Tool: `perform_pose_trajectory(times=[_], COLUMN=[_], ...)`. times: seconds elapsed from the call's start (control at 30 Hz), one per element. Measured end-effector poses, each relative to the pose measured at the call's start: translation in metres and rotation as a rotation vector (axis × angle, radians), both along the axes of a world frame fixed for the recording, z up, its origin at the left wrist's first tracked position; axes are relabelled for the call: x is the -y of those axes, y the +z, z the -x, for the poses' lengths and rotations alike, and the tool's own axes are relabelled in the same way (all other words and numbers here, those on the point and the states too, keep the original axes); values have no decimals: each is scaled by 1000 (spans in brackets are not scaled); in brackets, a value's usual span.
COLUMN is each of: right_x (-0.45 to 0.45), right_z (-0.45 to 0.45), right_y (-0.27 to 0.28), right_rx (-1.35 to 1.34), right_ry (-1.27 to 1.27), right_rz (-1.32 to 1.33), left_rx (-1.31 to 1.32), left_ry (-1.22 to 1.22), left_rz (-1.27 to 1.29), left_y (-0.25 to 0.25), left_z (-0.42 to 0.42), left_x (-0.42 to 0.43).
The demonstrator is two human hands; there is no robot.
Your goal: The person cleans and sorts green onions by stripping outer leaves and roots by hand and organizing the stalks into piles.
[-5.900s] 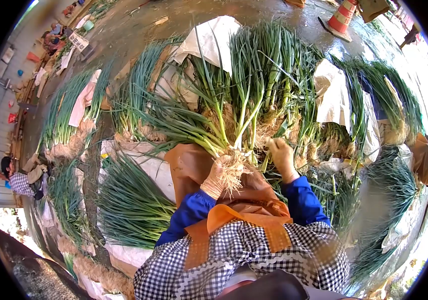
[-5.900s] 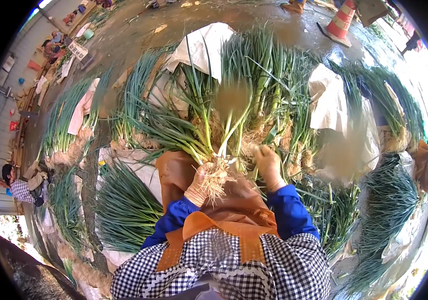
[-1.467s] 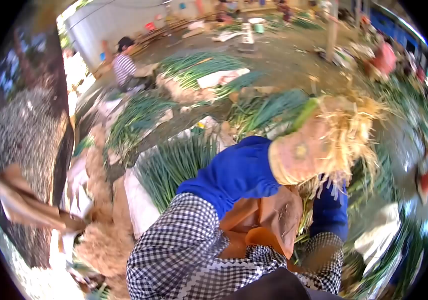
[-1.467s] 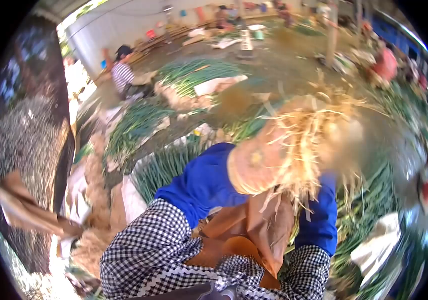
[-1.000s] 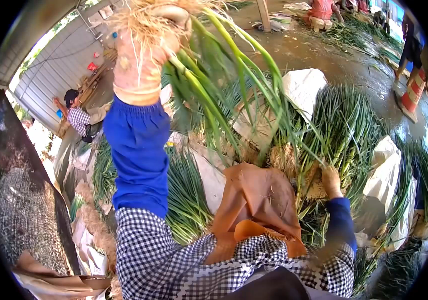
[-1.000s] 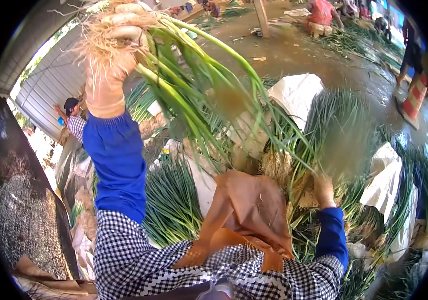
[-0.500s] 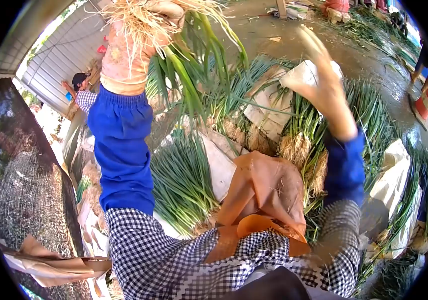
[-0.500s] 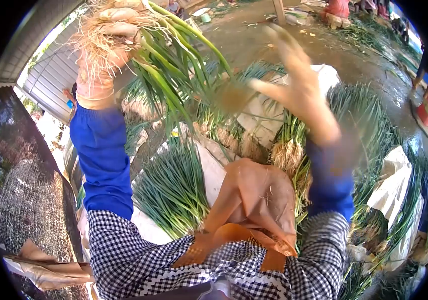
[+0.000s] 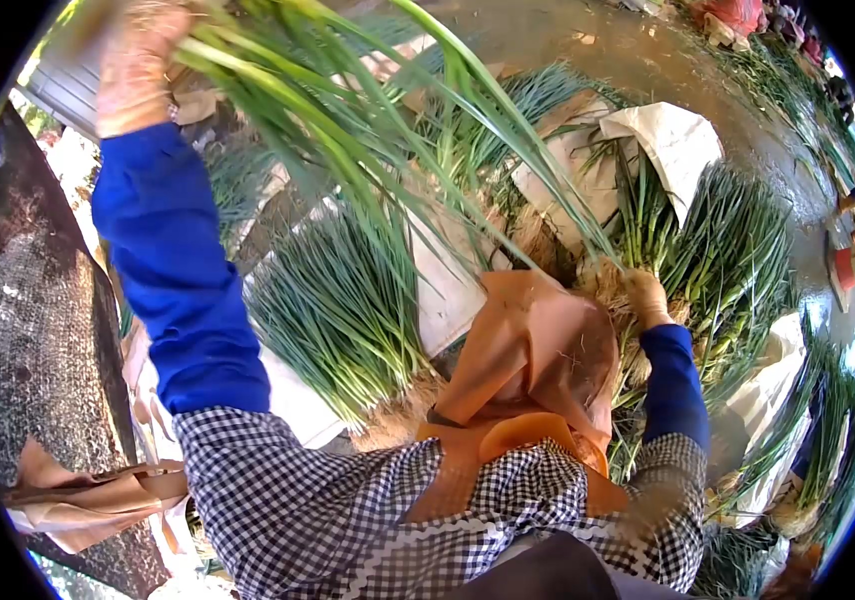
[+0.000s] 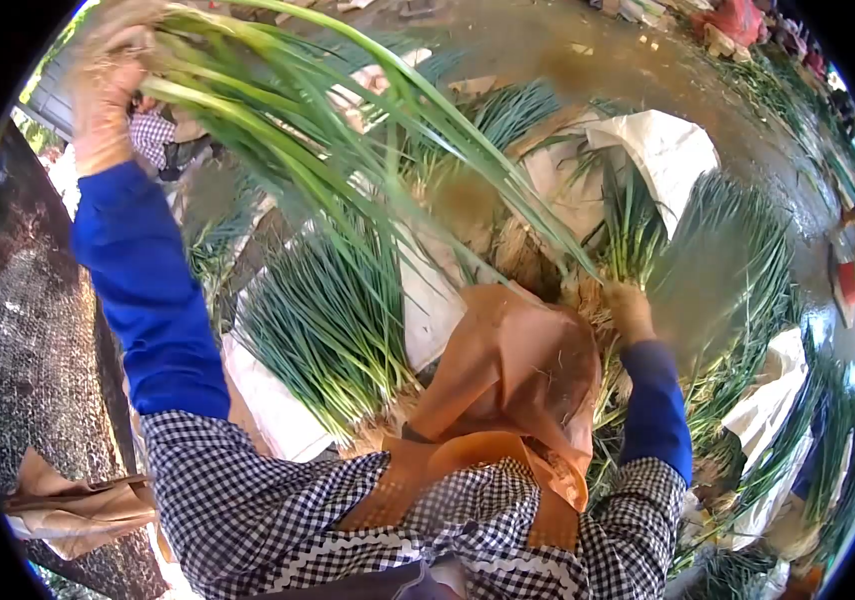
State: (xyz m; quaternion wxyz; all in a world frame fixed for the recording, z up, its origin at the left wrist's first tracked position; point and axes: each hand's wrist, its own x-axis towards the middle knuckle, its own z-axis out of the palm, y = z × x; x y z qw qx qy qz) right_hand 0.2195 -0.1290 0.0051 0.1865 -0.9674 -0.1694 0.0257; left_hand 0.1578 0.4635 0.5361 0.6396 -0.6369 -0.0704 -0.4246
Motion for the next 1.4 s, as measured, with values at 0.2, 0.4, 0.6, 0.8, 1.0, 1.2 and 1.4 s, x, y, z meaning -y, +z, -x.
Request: perform_pose_trajectory(times=[0.2,0.4,0.6,0.8,1.0,1.2,1.4], right_x=[40,81,118,148,135,71,80], right_z=[33,42,79,125,144,124,102], right_y=[23,7,25,31,46,82,48], right_rx=[-103,222,47,230,-195,-223,36], right_ry=[-145,72,-137,28,-419,-439,-120], right_rz=[-181,201,-60,502,-117,36,37], left_rx=[-271,-382,235,709,548,362,210], left_ry=[-640,-1705,-1318,-279,-529,31,4], left_rz=[365,2615,3631,3476,3559,3104,2037], left_y=[-23,-187,-458,-678,-700,-767,-620], left_z=[69,122,202,288,312,365,338], left_x=[-35,-44,30,125,138,109,130])
